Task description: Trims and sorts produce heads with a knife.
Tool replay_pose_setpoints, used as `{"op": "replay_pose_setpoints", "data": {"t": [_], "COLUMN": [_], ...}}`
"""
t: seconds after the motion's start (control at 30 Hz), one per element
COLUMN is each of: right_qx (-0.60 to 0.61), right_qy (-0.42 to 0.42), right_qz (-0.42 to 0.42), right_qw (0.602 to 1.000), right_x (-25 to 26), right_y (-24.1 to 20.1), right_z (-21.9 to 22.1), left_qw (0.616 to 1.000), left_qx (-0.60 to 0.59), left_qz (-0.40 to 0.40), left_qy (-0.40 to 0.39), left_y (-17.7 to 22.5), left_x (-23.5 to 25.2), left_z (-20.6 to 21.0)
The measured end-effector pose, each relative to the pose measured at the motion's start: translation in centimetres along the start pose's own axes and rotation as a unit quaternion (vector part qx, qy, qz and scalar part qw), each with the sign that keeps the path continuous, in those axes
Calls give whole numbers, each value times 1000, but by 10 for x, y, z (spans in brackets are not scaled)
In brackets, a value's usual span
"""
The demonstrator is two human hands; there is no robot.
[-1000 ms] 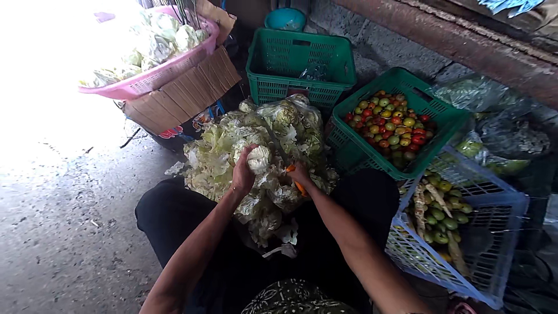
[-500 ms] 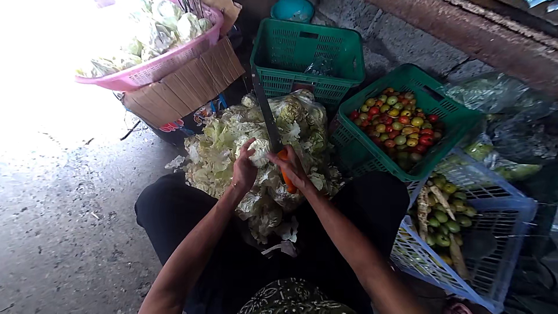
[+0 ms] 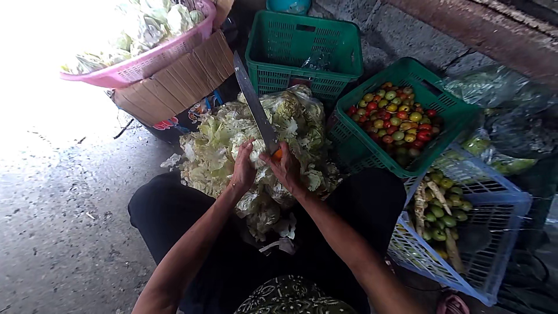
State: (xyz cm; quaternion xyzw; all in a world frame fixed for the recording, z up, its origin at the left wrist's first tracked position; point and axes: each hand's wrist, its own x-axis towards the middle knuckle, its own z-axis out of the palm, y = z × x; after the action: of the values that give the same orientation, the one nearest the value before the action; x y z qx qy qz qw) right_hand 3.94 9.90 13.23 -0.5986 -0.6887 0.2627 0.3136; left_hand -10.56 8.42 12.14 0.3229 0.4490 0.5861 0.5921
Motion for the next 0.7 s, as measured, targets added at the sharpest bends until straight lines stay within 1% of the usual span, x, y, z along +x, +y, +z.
{"op": "replay_pose_setpoints", "data": {"t": [0.13,0.4,0.7], "right_qx": [-2,50,8], "right_qy": [5,-52,1], "right_qz": [-9,37,13], "right_qw": [1000,997,1000], "right_x": [-3,0,1], "right_y": [-1,0,4], "right_z": [3,3,3], "left_qw": [1000,999,996], "left_qx": [14,18,40], "left_qz": [21,46,75], "left_qy": [0,5,3], "left_y": [1,2,4], "left_x": [-2,-1,-3], "left_z": [0,-1,2]}}
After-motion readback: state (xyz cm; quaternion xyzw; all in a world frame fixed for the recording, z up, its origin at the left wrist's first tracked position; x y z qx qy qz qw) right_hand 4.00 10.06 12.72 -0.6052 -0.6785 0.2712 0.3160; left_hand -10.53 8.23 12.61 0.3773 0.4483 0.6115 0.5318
